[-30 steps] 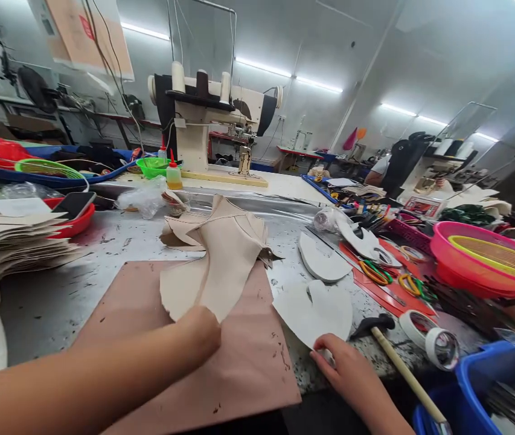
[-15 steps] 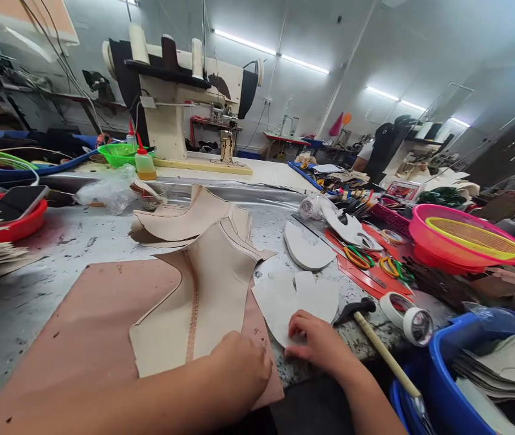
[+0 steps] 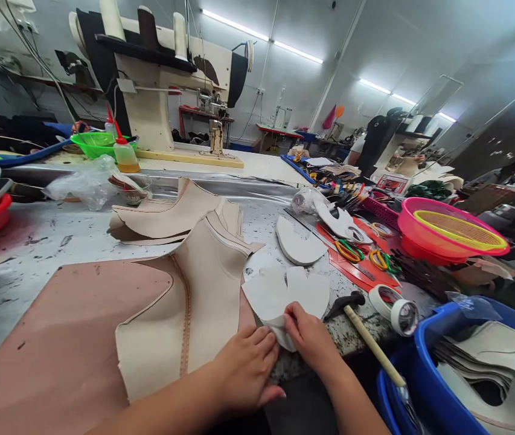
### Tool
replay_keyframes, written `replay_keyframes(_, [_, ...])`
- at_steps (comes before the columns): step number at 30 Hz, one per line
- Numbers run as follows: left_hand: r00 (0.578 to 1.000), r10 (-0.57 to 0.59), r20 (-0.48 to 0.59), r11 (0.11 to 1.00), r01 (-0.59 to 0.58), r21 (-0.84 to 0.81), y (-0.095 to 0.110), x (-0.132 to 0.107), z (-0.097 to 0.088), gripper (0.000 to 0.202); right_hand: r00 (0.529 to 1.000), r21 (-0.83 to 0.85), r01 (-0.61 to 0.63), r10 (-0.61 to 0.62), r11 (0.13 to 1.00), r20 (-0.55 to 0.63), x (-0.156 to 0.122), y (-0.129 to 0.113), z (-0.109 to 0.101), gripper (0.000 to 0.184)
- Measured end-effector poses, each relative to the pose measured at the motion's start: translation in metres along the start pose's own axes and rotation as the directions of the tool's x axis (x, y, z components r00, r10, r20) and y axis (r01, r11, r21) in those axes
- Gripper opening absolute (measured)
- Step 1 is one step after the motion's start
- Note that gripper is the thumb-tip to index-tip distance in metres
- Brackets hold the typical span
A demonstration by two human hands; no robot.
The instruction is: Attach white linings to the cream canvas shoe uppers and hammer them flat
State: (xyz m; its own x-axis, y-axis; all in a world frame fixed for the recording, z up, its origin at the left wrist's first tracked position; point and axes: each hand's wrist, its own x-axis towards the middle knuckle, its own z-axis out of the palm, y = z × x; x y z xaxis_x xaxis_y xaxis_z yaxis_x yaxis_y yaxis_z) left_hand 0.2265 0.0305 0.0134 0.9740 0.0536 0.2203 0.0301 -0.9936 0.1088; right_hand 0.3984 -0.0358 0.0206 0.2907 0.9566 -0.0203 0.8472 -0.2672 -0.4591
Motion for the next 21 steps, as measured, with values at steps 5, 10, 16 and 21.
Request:
replay_keyframes(5, [0.999, -0.044, -0.026, 0.999, 0.044, 0.001, -0.001, -0.003, 0.002, 0.051, 0.998, 0.112, 0.033, -0.038, 0.993, 0.041, 0.016, 0.006, -0.004, 0.015])
replay_keyframes(10, [0.995, -0.101, 0.017, 0.995, 0.101, 0.006, -0.003, -0.005, 0.012, 0.065, 0.999, 0.03, 0.045, -0.045, 0.999, 0.012, 0.035, 0.009, 0.001, 0.015])
replay_keyframes(16, [0.988, -0.116, 0.098, 0.992, 0.121, -0.045, -0.003, -0.003, 0.008, 0.067, 0.989, -0.175, -0.062, 0.037, 0.983, -0.146, 0.085, 0.014, -0.017, 0.015])
replay_keyframes(21, [0.982, -0.126, 0.137, 0.987, 0.138, -0.082, -0.005, -0.001, 0.003, 0.068, 0.894, -0.279, -0.321, 0.191, 0.905, -0.406, 0.131, 0.029, -0.086, 0.021])
